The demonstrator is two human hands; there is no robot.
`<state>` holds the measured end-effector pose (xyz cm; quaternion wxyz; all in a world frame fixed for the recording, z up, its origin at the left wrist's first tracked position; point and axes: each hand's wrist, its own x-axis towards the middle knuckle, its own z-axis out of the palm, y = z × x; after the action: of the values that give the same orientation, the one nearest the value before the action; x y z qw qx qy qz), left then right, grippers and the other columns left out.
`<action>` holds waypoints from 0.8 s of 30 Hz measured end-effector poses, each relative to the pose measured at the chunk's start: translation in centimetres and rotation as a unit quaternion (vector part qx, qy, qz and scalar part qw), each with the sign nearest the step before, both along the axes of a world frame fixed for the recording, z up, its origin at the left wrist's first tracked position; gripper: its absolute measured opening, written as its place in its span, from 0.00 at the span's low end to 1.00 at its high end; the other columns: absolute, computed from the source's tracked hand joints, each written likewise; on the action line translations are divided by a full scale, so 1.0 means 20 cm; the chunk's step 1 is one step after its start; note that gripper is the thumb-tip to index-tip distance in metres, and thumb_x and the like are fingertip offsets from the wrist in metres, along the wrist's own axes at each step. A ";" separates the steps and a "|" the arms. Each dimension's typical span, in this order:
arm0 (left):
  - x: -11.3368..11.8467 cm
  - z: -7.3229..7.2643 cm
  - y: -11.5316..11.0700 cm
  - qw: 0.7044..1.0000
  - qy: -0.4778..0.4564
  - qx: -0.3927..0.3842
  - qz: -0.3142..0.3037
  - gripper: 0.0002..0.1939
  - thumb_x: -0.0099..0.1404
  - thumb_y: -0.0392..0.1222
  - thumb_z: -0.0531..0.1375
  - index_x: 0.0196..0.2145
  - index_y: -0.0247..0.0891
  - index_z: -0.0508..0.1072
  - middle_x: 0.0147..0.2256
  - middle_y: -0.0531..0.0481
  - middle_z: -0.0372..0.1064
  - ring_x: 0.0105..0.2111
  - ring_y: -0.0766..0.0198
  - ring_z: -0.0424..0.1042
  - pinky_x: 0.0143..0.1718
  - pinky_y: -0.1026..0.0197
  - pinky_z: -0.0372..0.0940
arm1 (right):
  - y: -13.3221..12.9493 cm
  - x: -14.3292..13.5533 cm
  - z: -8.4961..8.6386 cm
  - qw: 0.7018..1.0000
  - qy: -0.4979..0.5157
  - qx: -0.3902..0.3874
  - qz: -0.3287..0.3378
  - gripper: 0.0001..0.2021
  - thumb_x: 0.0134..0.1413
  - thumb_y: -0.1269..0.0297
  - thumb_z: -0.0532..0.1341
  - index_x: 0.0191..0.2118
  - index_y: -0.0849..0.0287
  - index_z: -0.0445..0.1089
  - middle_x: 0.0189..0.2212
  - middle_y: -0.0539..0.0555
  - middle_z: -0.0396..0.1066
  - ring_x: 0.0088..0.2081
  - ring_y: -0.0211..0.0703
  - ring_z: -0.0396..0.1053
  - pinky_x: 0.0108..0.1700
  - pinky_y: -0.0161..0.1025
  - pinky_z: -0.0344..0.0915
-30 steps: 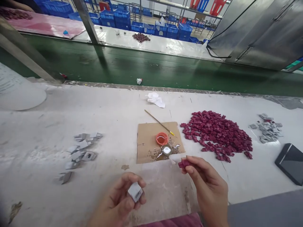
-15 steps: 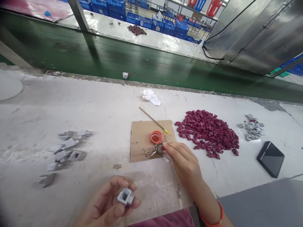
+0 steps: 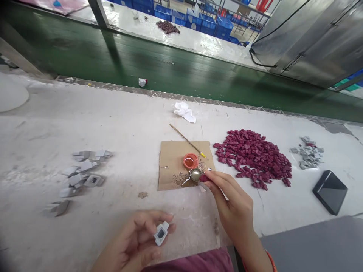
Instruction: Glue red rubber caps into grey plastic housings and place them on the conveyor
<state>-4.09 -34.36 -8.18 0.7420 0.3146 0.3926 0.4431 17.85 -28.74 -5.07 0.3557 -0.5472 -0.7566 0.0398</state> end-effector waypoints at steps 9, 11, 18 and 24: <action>-0.02 -0.09 0.04 0.815 0.420 0.398 0.021 0.11 0.62 0.33 0.63 0.41 0.41 0.69 0.35 0.52 0.75 0.39 0.63 0.74 0.43 0.64 0.69 | -0.29 -0.19 -0.08 0.966 0.212 -0.132 0.061 0.13 0.56 0.74 0.61 0.46 0.53 0.70 0.36 0.49 0.73 0.38 0.34 0.72 0.39 0.27 0.72; -0.01 -0.09 0.05 0.817 0.420 0.395 0.021 0.10 0.61 0.29 0.62 0.39 0.40 0.68 0.34 0.52 0.73 0.38 0.63 0.73 0.42 0.63 0.69 | -0.31 -0.21 -0.11 0.967 0.205 -0.133 0.074 0.12 0.56 0.73 0.62 0.45 0.54 0.70 0.35 0.50 0.73 0.37 0.34 0.72 0.38 0.27 0.72; 0.01 -0.08 0.05 0.829 0.411 0.374 0.061 0.09 0.60 0.28 0.63 0.36 0.38 0.70 0.33 0.52 0.73 0.38 0.64 0.72 0.43 0.64 0.67 | -0.30 -0.22 -0.15 0.975 0.158 -0.133 0.087 0.11 0.56 0.73 0.62 0.44 0.56 0.70 0.35 0.51 0.74 0.39 0.34 0.72 0.42 0.27 0.71; 0.00 -0.06 0.06 0.824 0.420 0.376 0.048 0.06 0.63 0.33 0.62 0.38 0.38 0.71 0.34 0.52 0.74 0.38 0.65 0.72 0.44 0.66 0.67 | -0.32 -0.21 -0.15 0.971 0.185 -0.135 0.071 0.12 0.55 0.74 0.62 0.45 0.55 0.70 0.36 0.51 0.74 0.39 0.35 0.72 0.41 0.29 0.72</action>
<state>-4.07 -33.15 -9.30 0.3074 0.7058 0.4840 0.4160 13.61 -35.23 -8.08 0.4086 -0.5183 -0.7022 0.2671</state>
